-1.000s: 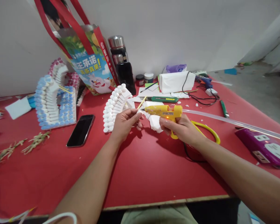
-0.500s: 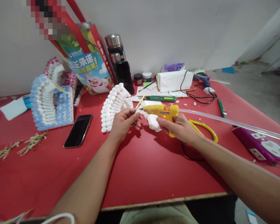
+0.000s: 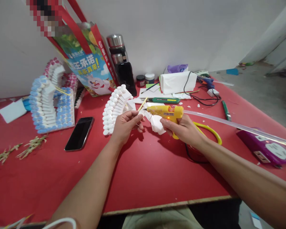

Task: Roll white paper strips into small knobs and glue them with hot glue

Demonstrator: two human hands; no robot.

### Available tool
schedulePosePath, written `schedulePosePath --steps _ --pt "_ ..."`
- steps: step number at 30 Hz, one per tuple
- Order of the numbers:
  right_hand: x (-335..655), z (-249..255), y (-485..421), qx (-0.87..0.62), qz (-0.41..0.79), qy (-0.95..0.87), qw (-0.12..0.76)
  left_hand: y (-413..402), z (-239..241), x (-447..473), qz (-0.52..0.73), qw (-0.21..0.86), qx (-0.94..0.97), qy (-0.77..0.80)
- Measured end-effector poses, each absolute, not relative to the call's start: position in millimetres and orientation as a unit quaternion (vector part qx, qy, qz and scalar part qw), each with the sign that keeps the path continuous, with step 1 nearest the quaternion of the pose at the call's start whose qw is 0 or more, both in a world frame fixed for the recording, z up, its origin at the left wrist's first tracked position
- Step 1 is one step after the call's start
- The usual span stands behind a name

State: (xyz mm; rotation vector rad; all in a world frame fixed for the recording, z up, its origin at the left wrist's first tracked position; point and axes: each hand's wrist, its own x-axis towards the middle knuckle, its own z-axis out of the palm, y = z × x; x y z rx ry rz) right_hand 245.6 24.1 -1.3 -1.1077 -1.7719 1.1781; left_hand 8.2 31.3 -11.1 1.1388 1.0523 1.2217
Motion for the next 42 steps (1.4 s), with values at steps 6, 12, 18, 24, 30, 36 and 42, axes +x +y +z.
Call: schedulePosePath --steps 6,12,18,24,30,36,42 --pt "245.3 0.4 22.2 -0.410 0.470 -0.692 0.364 32.0 -11.8 7.9 0.513 0.549 0.489 0.443" --pt "242.9 3.0 23.6 -0.411 0.467 -0.700 0.350 31.8 -12.0 7.9 0.508 0.552 0.494 0.440" --pt "244.5 1.3 25.5 -0.447 0.454 -0.689 0.346 31.0 -11.9 7.8 0.507 0.553 0.489 0.445" --pt "243.6 4.4 22.8 -0.410 0.459 -0.705 0.354 31.0 -10.1 8.5 0.508 0.556 0.487 0.441" --pt "244.1 4.7 23.4 -0.410 0.450 -0.710 0.354 32.2 -12.4 7.3 0.521 0.555 0.478 0.439" --pt "243.3 5.3 22.8 -0.414 0.452 -0.707 0.352 32.3 -12.5 6.4 0.514 0.560 0.482 0.436" --pt "244.5 2.8 25.8 -0.424 0.448 -0.699 0.362 31.0 -11.3 8.4 0.502 0.565 0.486 0.438"
